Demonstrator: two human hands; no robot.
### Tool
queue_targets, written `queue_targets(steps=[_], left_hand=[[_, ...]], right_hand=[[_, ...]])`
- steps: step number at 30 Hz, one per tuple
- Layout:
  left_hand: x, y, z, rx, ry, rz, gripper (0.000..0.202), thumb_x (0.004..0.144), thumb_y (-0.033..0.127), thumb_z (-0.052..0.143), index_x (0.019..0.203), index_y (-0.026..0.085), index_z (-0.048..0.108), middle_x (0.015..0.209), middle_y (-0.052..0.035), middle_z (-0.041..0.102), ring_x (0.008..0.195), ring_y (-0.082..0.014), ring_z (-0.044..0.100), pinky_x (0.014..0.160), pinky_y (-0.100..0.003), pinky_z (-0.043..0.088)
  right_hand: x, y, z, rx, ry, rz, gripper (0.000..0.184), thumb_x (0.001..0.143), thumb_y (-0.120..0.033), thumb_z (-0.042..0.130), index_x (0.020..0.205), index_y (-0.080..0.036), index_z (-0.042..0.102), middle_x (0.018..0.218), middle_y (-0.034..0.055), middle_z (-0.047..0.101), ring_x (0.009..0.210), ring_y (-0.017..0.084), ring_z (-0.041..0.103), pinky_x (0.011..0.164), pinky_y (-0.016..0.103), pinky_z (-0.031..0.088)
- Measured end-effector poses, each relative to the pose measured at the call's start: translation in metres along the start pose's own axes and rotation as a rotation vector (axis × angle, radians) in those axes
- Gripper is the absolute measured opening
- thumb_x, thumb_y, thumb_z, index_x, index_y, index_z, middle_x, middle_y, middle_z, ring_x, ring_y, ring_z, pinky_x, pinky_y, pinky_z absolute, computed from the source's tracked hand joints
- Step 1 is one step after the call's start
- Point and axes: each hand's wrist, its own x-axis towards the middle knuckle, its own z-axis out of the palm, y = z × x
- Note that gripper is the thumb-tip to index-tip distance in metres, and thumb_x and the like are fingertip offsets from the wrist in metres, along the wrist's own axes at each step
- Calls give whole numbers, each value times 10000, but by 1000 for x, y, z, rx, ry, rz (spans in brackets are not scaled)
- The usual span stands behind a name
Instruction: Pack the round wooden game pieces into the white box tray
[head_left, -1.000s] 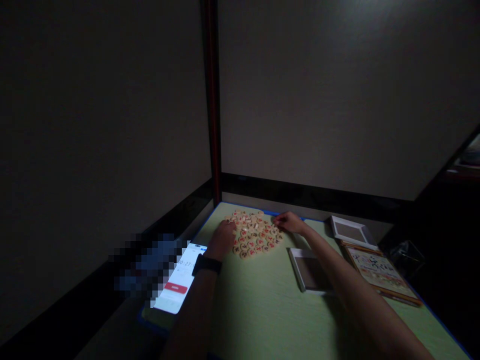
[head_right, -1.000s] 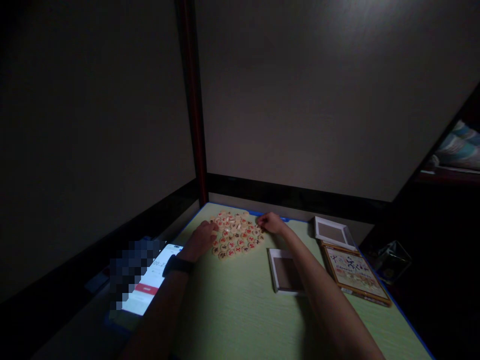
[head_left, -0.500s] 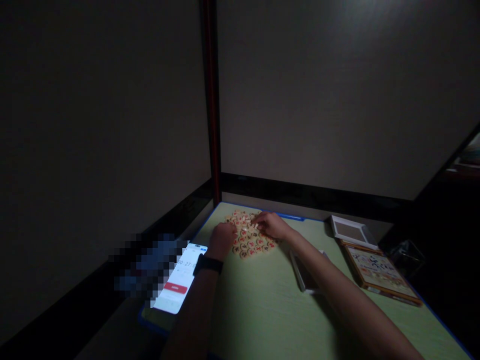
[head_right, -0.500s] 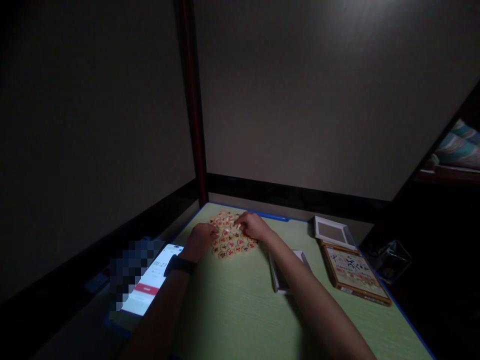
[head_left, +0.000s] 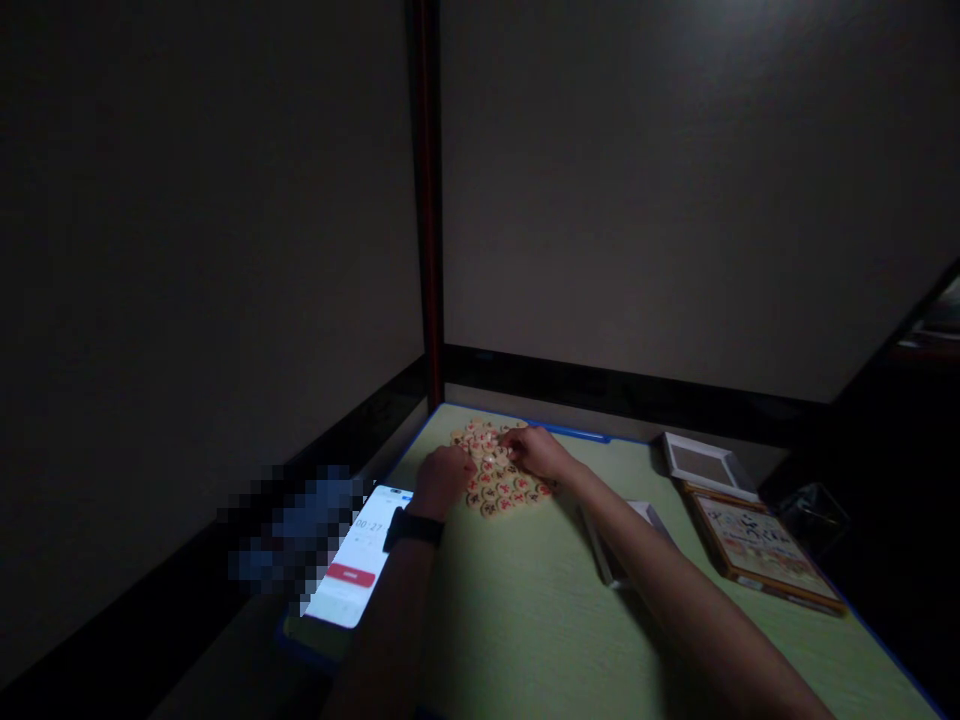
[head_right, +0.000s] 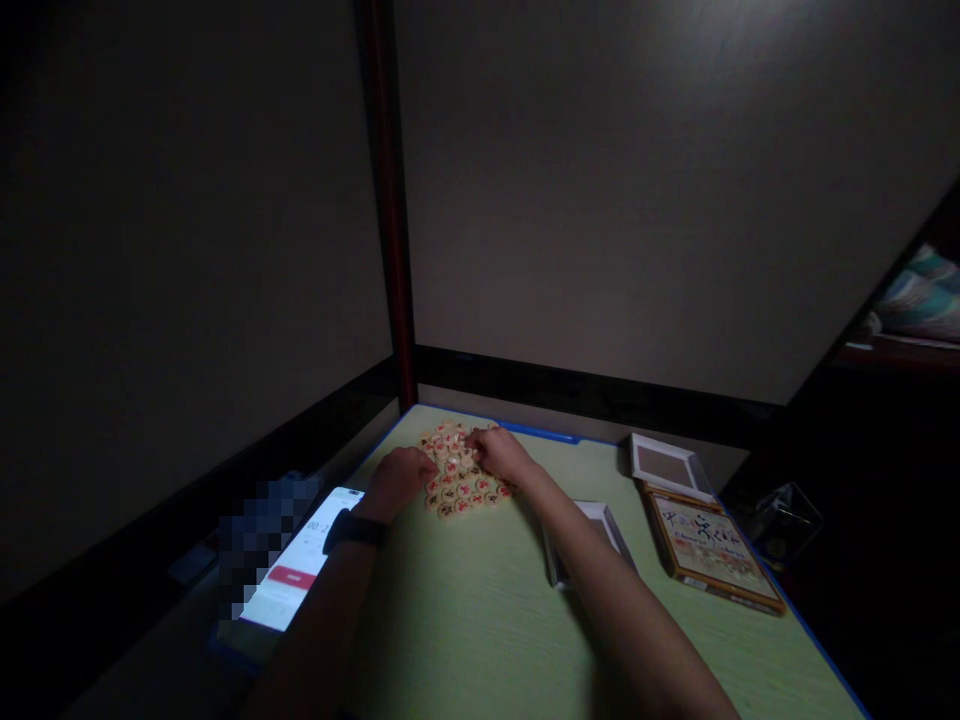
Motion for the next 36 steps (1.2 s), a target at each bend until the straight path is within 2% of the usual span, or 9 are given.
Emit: queue_targets(steps=[5, 9, 13, 22, 28, 33, 36], left_hand=[[2, 6, 5, -14, 81, -10, 293, 892, 185, 529, 1081, 216, 751, 1082, -95, 742, 1033, -213, 658, 939, -320, 490], [4, 10, 15, -61, 196, 143, 390, 875, 70, 513, 1189, 206, 701, 1214, -66, 707, 1143, -199, 602, 1042, -311, 442], [7, 11, 24, -97, 196, 230, 435, 846, 9, 504, 1192, 191, 694, 1244, -62, 693, 1170, -197, 583, 1072, -316, 431], [14, 5, 36, -93, 227, 242, 395, 852, 26, 492, 1133, 190, 716, 1162, -74, 711, 1121, -201, 589, 1059, -333, 428], [11, 8, 32, -67, 198, 217, 406, 846, 15, 483, 1144, 170, 711, 1131, -79, 726, 1112, -203, 596, 1046, -322, 439], [11, 9, 31, -73, 211, 188, 416, 834, 14, 499, 1139, 196, 715, 1097, -78, 731, 1100, -198, 602, 1012, -320, 464], [9, 9, 27, -56, 233, 174, 414, 829, 3, 489, 1120, 188, 718, 1105, -79, 725, 1101, -194, 601, 1005, -307, 461]], right_hand=[[1, 0, 1, 39, 4, -3, 412, 697, 37, 550, 1003, -165, 738, 892, 34, 756, 816, 154, 677, 723, 204, 458], [-1, -2, 1, 42, 10, 0, 425, 679, 36, 570, 1014, -160, 742, 895, 39, 757, 791, 159, 671, 714, 212, 460], [-3, -6, 0, 24, 15, 1, 448, 675, 44, 566, 1043, -146, 736, 901, 49, 756, 798, 164, 664, 720, 215, 451], [-7, -9, -1, -47, 41, -23, 397, 743, 9, 516, 1036, -154, 728, 933, 71, 759, 865, 186, 672, 749, 223, 435], [-16, -9, -1, -65, -1, -49, 439, 735, 15, 530, 1077, -171, 731, 1008, 59, 773, 926, 172, 691, 786, 202, 448], [-19, -10, -7, -118, -30, -46, 375, 720, 14, 535, 955, -180, 754, 930, 52, 776, 886, 181, 692, 738, 209, 436], [-18, -17, -10, -161, -25, -35, 352, 746, -12, 530, 967, -178, 747, 923, 62, 771, 872, 188, 683, 733, 222, 429]])
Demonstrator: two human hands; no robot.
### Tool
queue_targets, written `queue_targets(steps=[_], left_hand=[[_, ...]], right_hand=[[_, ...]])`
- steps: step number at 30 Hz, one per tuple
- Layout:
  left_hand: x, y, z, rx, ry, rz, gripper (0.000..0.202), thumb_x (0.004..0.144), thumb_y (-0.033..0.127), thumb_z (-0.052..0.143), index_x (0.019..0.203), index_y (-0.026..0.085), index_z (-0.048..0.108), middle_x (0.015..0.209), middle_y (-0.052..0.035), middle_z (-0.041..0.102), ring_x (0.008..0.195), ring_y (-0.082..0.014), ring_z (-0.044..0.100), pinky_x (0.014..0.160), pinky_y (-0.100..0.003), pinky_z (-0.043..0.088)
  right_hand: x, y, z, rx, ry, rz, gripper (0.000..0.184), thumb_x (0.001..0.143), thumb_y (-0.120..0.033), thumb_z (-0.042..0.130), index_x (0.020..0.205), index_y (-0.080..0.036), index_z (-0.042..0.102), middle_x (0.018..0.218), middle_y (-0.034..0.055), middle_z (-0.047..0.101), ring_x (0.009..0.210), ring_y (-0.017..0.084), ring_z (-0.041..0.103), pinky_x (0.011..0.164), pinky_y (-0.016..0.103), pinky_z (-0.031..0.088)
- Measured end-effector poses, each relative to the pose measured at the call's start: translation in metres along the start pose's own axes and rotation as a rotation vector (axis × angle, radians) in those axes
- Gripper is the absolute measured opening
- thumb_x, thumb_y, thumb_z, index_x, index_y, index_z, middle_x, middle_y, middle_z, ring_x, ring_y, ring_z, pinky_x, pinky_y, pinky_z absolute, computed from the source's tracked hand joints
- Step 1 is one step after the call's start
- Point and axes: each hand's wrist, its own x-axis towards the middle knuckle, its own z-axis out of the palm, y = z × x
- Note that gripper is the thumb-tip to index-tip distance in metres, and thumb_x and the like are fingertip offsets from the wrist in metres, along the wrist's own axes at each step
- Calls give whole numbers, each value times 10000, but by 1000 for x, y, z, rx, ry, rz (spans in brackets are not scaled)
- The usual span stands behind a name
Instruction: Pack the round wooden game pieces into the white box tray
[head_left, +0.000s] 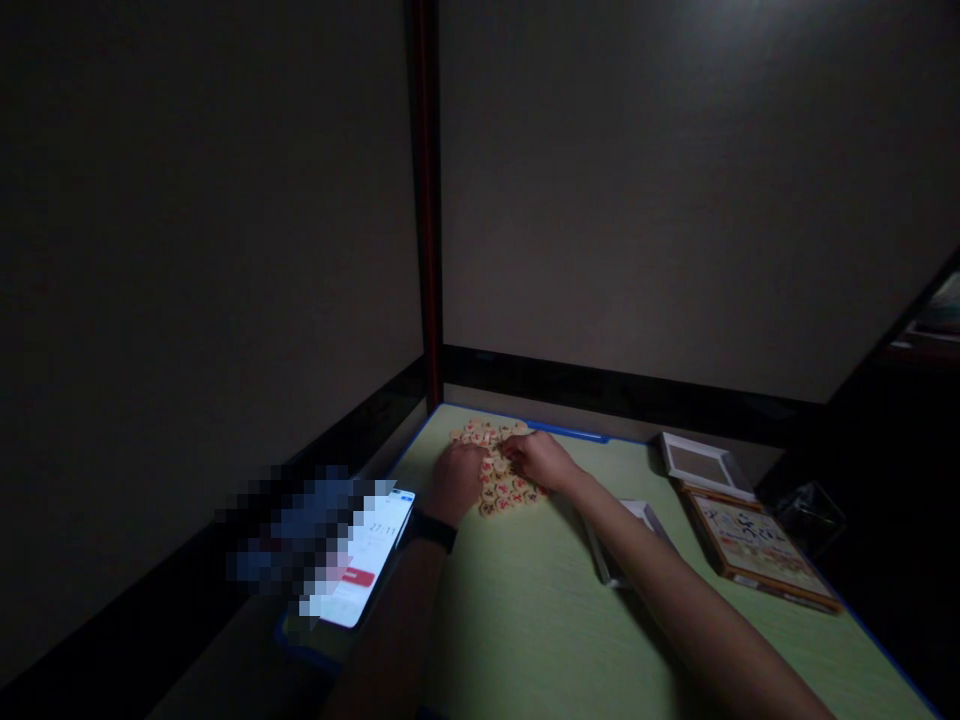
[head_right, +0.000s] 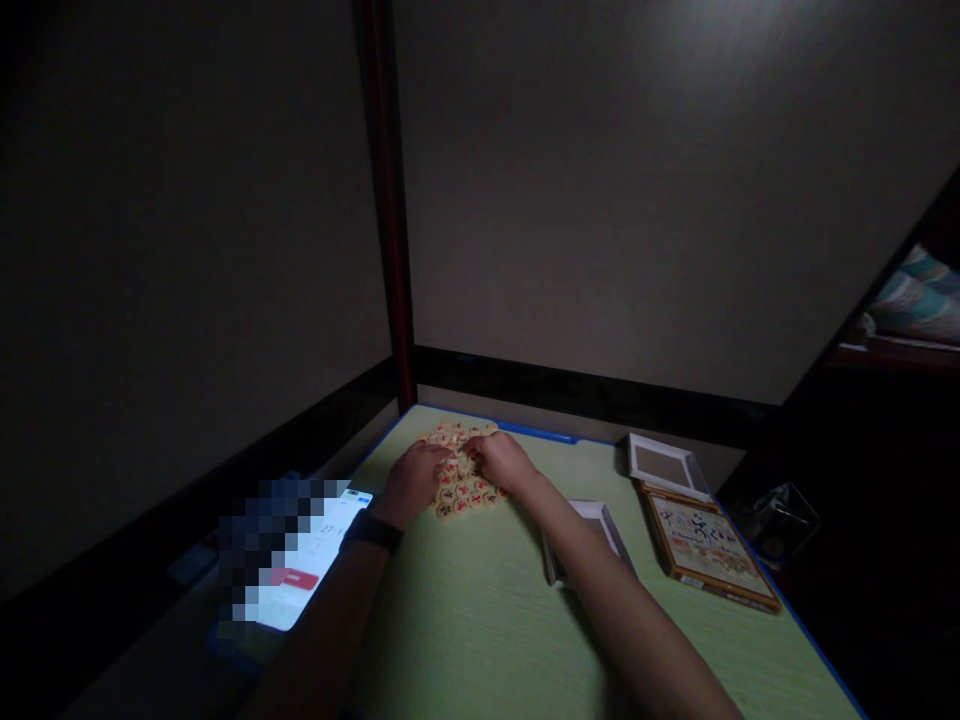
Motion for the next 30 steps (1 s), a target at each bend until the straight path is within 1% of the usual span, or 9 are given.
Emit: queue_targets(steps=[5, 7, 11, 13, 16, 19, 23, 26, 30], left_hand=[[-2, 5, -10, 91, 29, -140, 412, 823, -8, 483, 1127, 165, 701, 1122, -92, 711, 1079, -210, 605, 952, -300, 474], [-3, 7, -11, 100, 39, -157, 406, 826, -6, 479, 1117, 170, 700, 1129, -87, 707, 1078, -212, 601, 948, -299, 471], [-5, 7, -12, 83, 42, -150, 397, 827, -5, 472, 1110, 162, 694, 1134, -99, 691, 1081, -219, 590, 955, -309, 468], [-5, 6, -11, 65, 47, -152, 397, 823, -10, 471, 1109, 153, 692, 1144, -108, 679, 1087, -224, 585, 966, -317, 465], [-4, 4, -9, 33, 65, -146, 459, 811, -33, 463, 1163, 168, 676, 1203, -109, 651, 1115, -217, 569, 1002, -326, 448], [-3, 2, -5, 14, 40, -121, 532, 819, -38, 442, 1259, 187, 638, 1283, -108, 613, 1144, -215, 554, 1028, -328, 430], [-2, -2, 1, 3, 22, -63, 570, 836, -25, 403, 1325, 192, 599, 1320, -112, 581, 1175, -226, 529, 1045, -331, 416], [-2, -5, 4, 5, 22, -39, 577, 821, -36, 398, 1314, 182, 602, 1265, -106, 601, 1154, -222, 527, 1038, -323, 419], [0, -6, 5, -9, 10, -34, 518, 825, -42, 388, 1244, 145, 629, 1198, -113, 615, 1116, -212, 536, 1030, -321, 420]], right_hand=[[6, -20, -1, -66, -4, -34, 288, 807, -93, 541, 989, -190, 742, 1049, 93, 737, 1037, 215, 627, 857, 249, 423], [9, -25, 1, -87, -18, -50, 261, 826, -113, 546, 981, -184, 744, 1087, 111, 715, 1091, 224, 599, 898, 255, 414], [15, -27, 7, -114, -35, -25, 275, 909, -144, 471, 1006, -130, 728, 1112, 171, 686, 1086, 244, 595, 912, 283, 415], [18, -25, 9, -113, -43, -6, 274, 916, -149, 467, 1022, -118, 718, 1119, 178, 684, 1083, 242, 597, 908, 280, 413], [22, -19, 11, -101, -69, 21, 241, 877, -117, 500, 969, -134, 723, 1081, 147, 703, 1042, 216, 614, 874, 250, 410], [25, -16, 11, -86, -102, 60, 224, 822, -79, 525, 888, -154, 725, 973, 97, 729, 933, 189, 637, 786, 228, 412], [29, -16, 8, -78, -141, 114, 219, 809, -82, 536, 832, -177, 731, 856, 52, 743, 805, 167, 643, 694, 220, 399], [30, -19, 4, -93, -140, 150, 188, 810, -114, 560, 809, -170, 739, 877, 86, 750, 809, 188, 654, 692, 237, 406], [27, -27, -1, -120, -88, 182, 180, 822, -169, 572, 882, -142, 739, 1003, 163, 736, 906, 246, 665, 738, 275, 430]])
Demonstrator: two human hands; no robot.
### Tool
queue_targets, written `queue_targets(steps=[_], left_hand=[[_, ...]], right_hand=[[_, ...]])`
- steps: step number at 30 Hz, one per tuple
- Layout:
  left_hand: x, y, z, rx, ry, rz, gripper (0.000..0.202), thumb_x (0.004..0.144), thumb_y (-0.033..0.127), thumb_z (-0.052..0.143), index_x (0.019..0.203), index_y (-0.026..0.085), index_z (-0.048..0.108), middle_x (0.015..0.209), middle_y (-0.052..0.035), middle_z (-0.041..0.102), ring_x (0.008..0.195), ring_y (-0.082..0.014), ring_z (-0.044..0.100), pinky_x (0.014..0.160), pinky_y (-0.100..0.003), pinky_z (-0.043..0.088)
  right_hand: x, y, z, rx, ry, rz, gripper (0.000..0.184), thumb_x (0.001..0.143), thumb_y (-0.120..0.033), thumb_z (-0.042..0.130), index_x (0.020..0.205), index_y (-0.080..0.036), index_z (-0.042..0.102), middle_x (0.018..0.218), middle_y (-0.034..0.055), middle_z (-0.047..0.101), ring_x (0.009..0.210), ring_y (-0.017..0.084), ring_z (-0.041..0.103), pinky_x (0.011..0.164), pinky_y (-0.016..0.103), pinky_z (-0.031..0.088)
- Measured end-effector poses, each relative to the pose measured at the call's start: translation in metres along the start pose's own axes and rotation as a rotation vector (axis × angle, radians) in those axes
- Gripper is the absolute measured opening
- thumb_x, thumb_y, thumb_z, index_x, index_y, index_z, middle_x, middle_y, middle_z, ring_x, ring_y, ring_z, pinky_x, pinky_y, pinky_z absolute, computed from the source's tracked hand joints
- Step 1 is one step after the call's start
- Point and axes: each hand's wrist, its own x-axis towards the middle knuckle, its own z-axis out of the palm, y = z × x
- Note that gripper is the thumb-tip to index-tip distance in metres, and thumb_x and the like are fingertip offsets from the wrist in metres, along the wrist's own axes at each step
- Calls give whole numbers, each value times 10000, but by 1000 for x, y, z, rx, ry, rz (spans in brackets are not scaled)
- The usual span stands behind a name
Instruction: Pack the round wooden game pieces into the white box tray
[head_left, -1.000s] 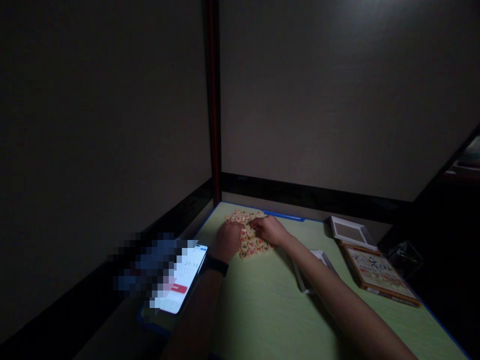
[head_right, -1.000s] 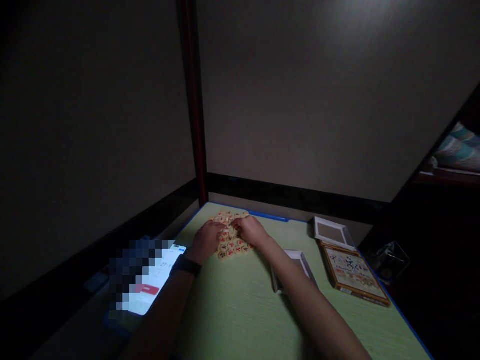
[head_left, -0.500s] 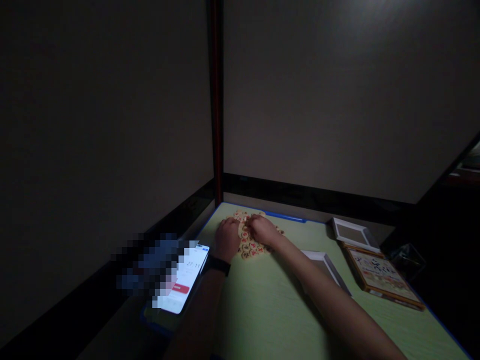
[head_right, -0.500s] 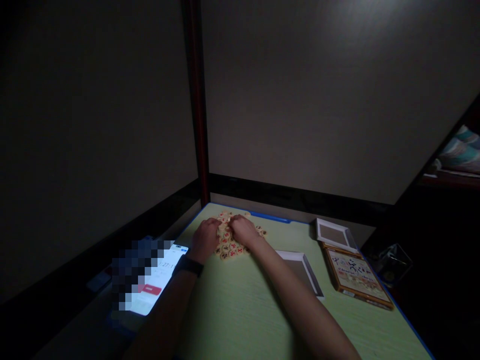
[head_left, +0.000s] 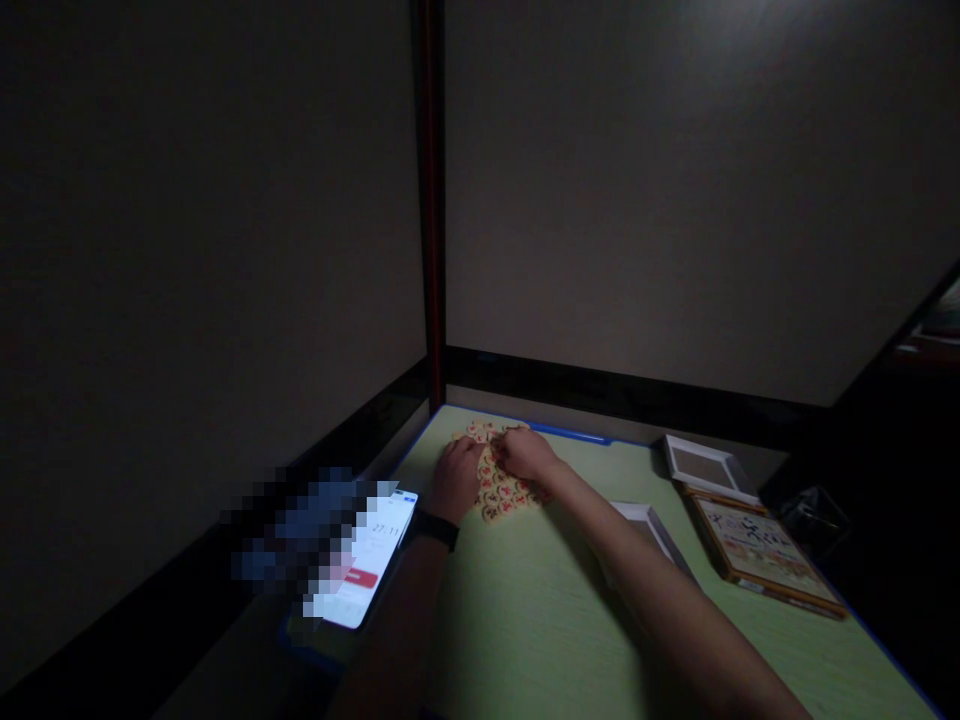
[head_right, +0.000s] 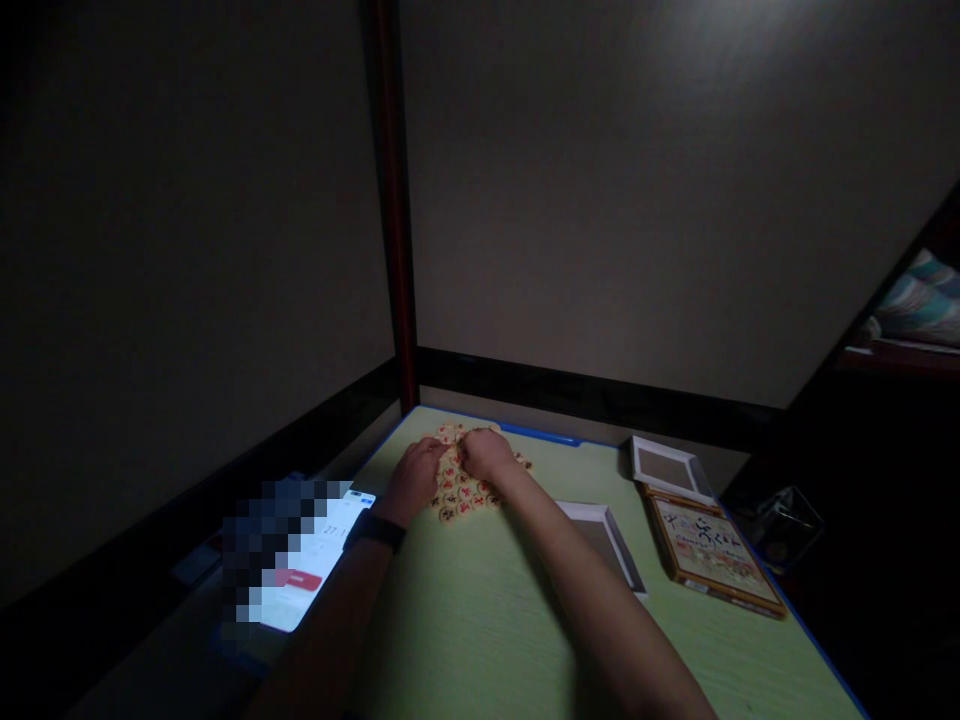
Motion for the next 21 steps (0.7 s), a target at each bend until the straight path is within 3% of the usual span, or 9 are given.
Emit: queue_targets(steps=[7, 10, 15, 21], left_hand=[[0, -1, 1, -25, 19, -36, 381, 845, -14, 426, 1113, 144, 646, 1118, -101, 603, 1072, -192, 559, 996, -319, 442], [0, -2, 1, -44, 27, -78, 378, 850, -2, 448, 1159, 138, 618, 1117, -99, 595, 1066, -181, 577, 986, -291, 448], [2, -3, -2, -80, 16, -98, 384, 829, -19, 470, 1144, 145, 616, 1113, -112, 634, 1067, -193, 606, 970, -303, 455], [7, -13, -10, -157, 89, -227, 307, 864, 40, 460, 1084, 142, 649, 1007, -105, 718, 995, -203, 656, 876, -296, 482]], right_hand=[[-3, -19, 4, 25, 86, -70, 251, 816, -213, 589, 1051, -169, 665, 1071, 129, 712, 1031, 249, 633, 808, 278, 442], [-1, -22, 8, 24, 85, -72, 323, 811, -232, 607, 1126, -161, 627, 1087, 140, 705, 1016, 259, 636, 794, 293, 453], [0, -22, 13, 5, 77, -91, 255, 818, -225, 600, 1058, -167, 662, 1074, 135, 713, 1032, 262, 632, 821, 300, 456], [1, -23, 14, -19, 83, -128, 205, 862, -204, 543, 983, -179, 705, 1085, 131, 714, 1045, 250, 629, 860, 301, 452]])
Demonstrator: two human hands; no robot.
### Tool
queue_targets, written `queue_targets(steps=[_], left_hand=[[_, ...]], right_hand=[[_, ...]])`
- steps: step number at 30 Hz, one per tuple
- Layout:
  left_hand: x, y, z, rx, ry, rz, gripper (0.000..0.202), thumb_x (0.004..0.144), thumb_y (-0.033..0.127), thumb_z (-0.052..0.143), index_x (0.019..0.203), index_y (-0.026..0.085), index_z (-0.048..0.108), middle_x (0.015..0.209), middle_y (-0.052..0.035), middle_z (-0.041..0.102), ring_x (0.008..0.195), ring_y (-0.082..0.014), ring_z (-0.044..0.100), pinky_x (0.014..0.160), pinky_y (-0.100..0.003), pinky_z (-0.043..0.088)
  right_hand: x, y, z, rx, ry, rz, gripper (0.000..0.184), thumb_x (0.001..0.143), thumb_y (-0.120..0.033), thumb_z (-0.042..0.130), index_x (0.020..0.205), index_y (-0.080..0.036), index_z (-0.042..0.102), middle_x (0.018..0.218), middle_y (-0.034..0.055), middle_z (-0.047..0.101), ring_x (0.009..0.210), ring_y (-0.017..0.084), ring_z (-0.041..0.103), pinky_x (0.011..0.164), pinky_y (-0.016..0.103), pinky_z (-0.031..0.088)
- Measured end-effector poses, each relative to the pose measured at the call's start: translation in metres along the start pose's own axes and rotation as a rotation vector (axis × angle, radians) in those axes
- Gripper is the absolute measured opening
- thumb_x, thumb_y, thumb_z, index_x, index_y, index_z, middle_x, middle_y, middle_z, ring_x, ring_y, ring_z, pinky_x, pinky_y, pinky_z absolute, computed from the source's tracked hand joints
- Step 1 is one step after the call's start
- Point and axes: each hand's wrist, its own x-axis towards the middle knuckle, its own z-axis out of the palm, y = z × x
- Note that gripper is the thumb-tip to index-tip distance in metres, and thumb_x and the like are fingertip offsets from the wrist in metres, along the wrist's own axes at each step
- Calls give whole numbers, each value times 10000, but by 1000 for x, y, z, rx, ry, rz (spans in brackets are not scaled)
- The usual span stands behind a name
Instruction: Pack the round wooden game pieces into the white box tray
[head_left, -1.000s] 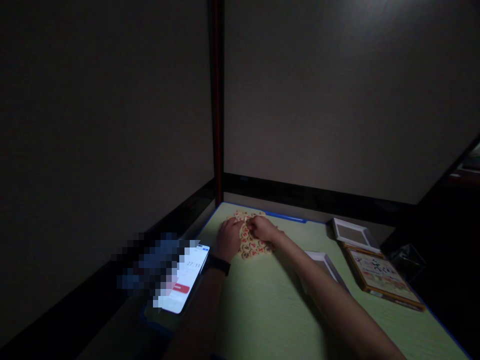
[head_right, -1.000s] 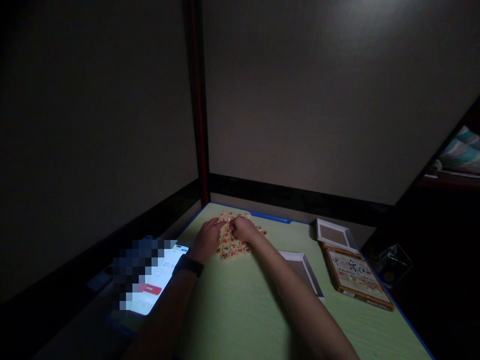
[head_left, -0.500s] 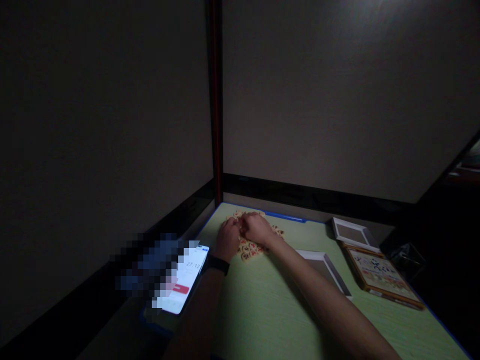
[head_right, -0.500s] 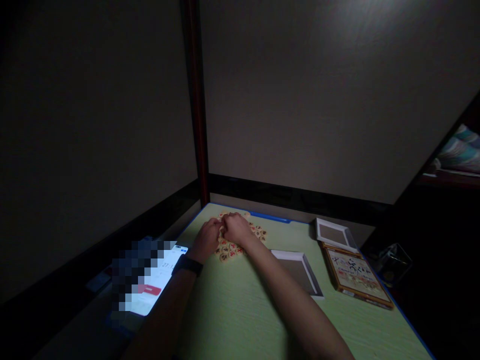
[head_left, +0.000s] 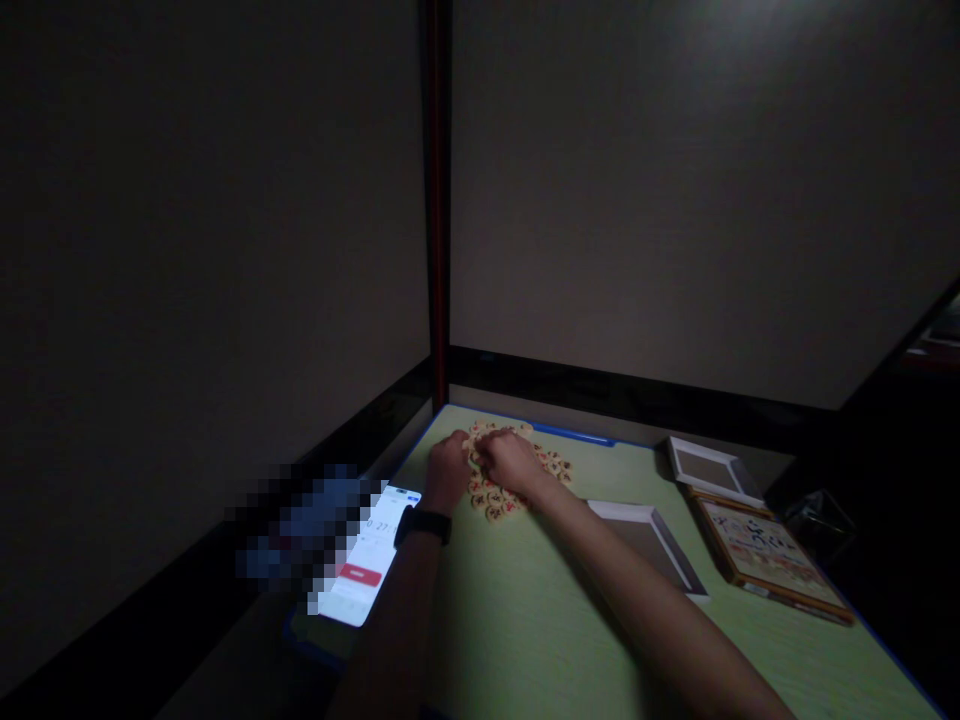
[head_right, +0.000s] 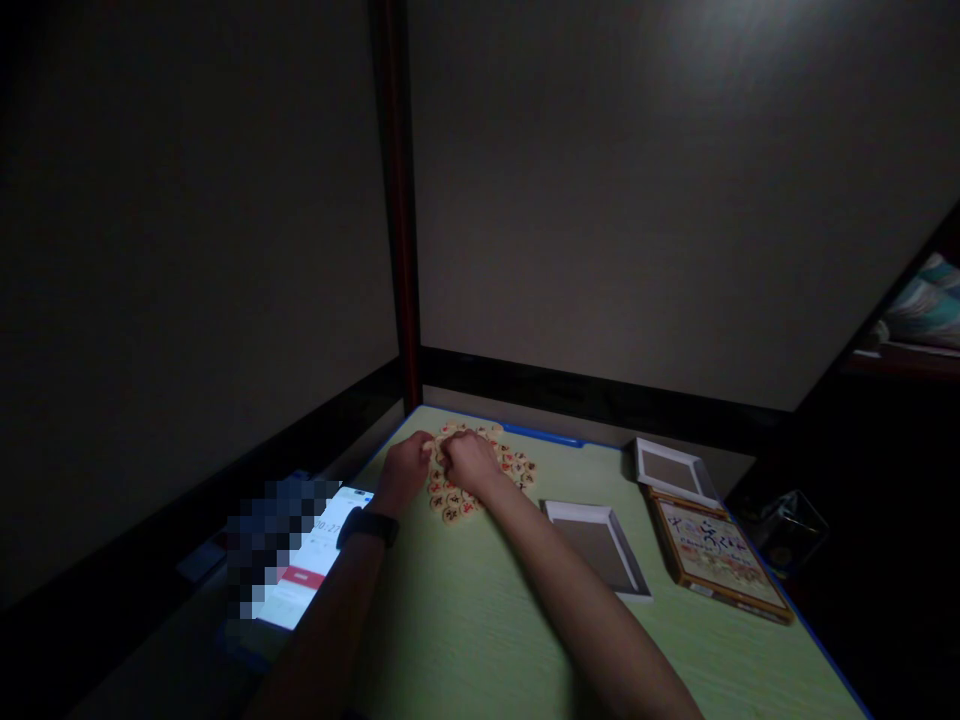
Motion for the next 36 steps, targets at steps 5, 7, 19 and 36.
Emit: queue_targets(steps=[5, 7, 19, 36], left_hand=[[4, -7, -5, 3, 15, -83, 351, 841, 52, 469, 1112, 148, 671, 1012, -91, 743, 954, -191, 675, 843, -280, 493], [3, -9, -8, 37, 14, -96, 335, 838, 65, 485, 1089, 148, 690, 1030, -97, 745, 982, -195, 673, 860, -274, 488], [-6, -13, -12, 172, -10, -93, 287, 858, 69, 474, 916, 140, 745, 913, -132, 746, 955, -211, 696, 837, -254, 493], [-13, 2, -24, 272, -109, -151, 344, 871, 31, 436, 1026, 138, 724, 1000, -135, 730, 997, -202, 680, 849, -245, 486]], right_hand=[[0, -2, -2, -25, 7, -18, 221, 881, -183, 524, 991, -172, 715, 1095, 140, 715, 1064, 247, 627, 887, 297, 449], [0, -3, -2, -34, 7, -26, 217, 889, -212, 531, 999, -177, 714, 1089, 138, 719, 1063, 253, 630, 883, 303, 454], [-1, -16, -8, -107, -18, -49, 270, 809, -197, 582, 1045, -159, 708, 1044, 172, 731, 1018, 297, 660, 851, 357, 482], [5, -16, -5, -100, -88, -5, 306, 841, -224, 573, 1112, -148, 693, 1103, 174, 723, 1052, 292, 661, 863, 345, 496]])
